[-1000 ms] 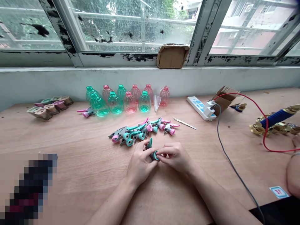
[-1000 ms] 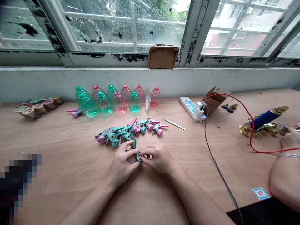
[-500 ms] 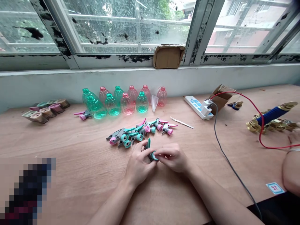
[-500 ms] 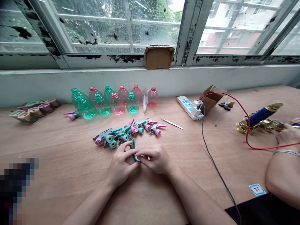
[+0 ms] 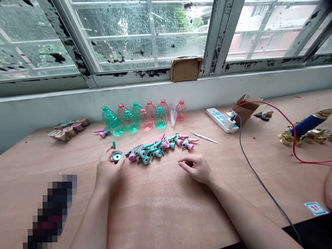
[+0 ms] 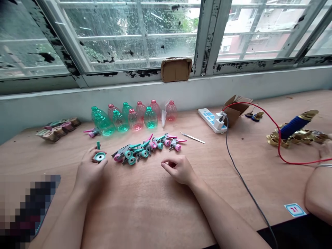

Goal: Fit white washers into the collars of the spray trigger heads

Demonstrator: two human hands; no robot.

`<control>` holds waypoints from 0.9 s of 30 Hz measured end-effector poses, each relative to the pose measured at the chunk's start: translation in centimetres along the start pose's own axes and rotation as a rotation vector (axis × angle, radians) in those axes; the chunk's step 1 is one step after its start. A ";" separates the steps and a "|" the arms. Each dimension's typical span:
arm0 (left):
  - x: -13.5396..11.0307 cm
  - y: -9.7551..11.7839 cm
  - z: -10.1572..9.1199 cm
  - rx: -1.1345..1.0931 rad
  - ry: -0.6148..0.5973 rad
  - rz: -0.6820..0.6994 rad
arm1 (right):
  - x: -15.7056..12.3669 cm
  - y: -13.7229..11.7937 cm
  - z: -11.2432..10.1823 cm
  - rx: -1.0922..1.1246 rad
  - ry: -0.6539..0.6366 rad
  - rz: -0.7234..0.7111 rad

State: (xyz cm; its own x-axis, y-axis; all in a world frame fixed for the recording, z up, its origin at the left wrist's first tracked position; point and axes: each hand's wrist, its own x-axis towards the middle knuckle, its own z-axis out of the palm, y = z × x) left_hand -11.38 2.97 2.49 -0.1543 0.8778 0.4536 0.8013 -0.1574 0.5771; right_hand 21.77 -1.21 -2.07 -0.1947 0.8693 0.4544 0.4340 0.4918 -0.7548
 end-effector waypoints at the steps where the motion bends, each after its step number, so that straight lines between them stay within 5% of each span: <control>1: 0.1 -0.6 0.1 0.040 -0.039 -0.011 | 0.0 0.0 -0.1 0.001 -0.014 0.003; 10: -0.5 -1.6 1.4 0.040 -0.105 0.115 | 0.4 1.2 0.3 -0.018 -0.006 0.084; 17: -1.1 -0.4 1.8 -0.092 -0.183 0.235 | 0.4 1.2 0.7 -0.046 -0.046 0.066; 23: -1.2 0.4 1.8 -0.016 -0.042 0.296 | 0.9 1.4 0.6 -0.047 -0.065 0.066; 27: -1.6 2.3 1.1 0.021 0.067 0.421 | 2.7 0.9 -1.0 0.026 -0.292 0.161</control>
State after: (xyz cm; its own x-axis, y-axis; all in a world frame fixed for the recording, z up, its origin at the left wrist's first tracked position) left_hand -8.61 1.74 2.36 0.1522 0.7077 0.6899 0.8138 -0.4859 0.3189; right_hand 22.48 1.55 -1.04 -0.3709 0.9118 0.1762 0.4578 0.3446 -0.8196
